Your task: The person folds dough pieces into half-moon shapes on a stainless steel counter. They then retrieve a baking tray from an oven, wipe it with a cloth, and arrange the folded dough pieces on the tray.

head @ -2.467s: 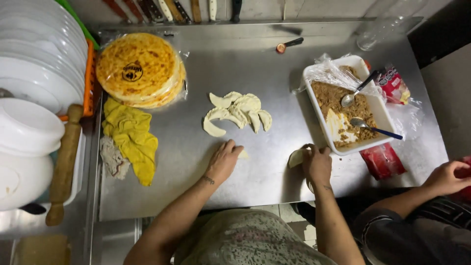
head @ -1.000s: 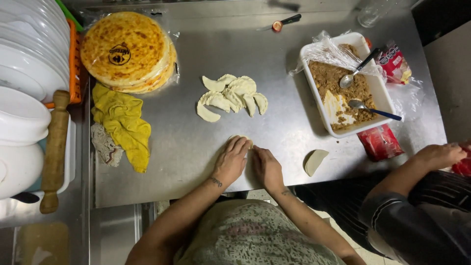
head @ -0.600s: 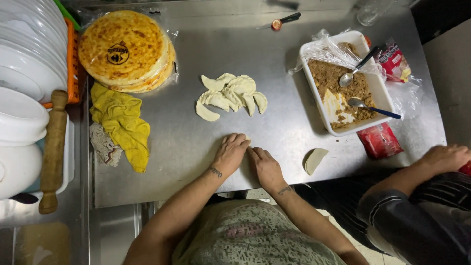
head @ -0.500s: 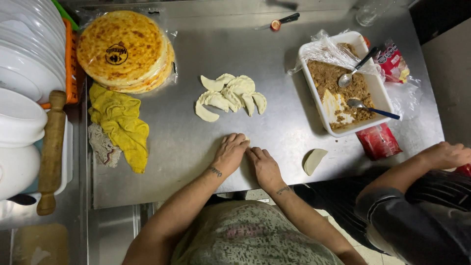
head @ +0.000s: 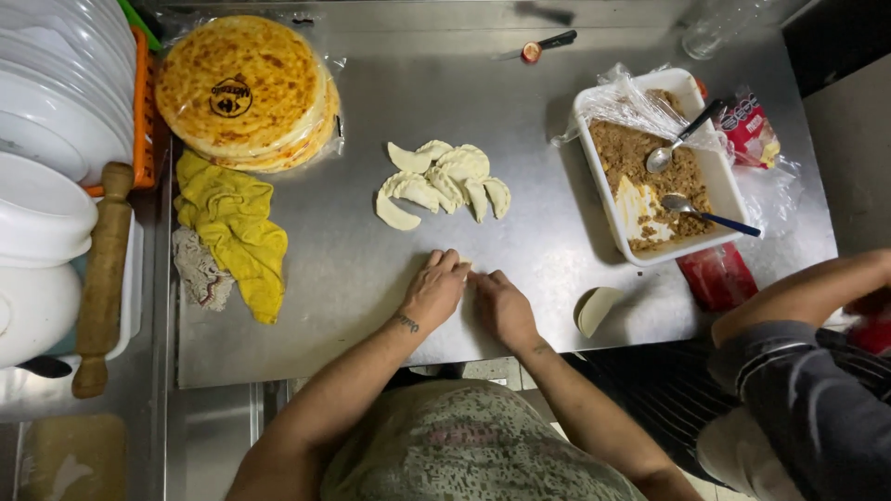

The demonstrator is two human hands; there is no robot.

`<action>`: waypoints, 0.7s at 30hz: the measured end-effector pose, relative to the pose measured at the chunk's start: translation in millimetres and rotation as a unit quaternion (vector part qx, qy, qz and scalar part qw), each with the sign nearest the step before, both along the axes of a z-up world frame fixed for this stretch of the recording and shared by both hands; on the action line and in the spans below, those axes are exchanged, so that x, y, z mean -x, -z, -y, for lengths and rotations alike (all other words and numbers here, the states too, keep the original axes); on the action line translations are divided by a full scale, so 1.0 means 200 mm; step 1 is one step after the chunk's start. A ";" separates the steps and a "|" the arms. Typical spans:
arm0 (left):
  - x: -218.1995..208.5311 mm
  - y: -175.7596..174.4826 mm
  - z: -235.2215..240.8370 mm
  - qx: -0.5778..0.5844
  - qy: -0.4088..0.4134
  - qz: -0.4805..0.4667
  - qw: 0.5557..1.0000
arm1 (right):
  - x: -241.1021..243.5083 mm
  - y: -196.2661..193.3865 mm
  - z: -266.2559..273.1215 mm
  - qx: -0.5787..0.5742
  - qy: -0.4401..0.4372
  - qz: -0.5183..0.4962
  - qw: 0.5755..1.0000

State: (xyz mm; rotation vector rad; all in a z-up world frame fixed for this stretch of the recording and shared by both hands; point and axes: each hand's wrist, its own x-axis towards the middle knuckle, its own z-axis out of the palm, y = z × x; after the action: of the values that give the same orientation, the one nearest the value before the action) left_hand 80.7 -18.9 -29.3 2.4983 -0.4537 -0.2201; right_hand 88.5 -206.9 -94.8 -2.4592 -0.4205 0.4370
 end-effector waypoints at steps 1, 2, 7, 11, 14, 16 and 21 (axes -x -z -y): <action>0.00 -0.01 0.00 0.000 -0.001 0.000 1.000 | 0.00 -0.17 -0.01 0.000 -0.001 0.000 1.000; 0.01 -0.01 0.00 -0.011 -0.006 0.003 1.000 | 0.00 -0.34 -0.01 0.079 -0.039 -0.009 0.996; 0.01 -0.01 -0.02 -0.035 -0.054 -0.002 0.998 | -0.09 -0.35 0.04 -0.059 0.043 -0.112 0.991; 0.03 0.02 -0.03 -0.015 -0.054 -0.017 0.998 | -0.07 -0.23 0.00 -0.118 0.134 -0.178 0.968; 0.02 0.04 -0.02 0.026 -0.068 -0.022 0.997 | -0.05 -0.48 -0.05 0.038 0.016 -0.091 0.995; 0.03 0.05 -0.02 0.051 -0.080 -0.022 0.995 | -0.07 -0.59 -0.06 0.189 -0.089 -0.016 0.978; 0.08 0.02 -0.03 -0.008 -0.132 0.023 0.991 | -0.23 -0.34 -0.06 -0.101 0.098 -0.153 0.978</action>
State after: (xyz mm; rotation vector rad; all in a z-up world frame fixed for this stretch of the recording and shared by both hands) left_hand 64.4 -12.1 -33.7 2.5514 -0.1361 -0.0613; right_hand 134.7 -195.9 -26.6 -2.1644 -0.0878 0.6439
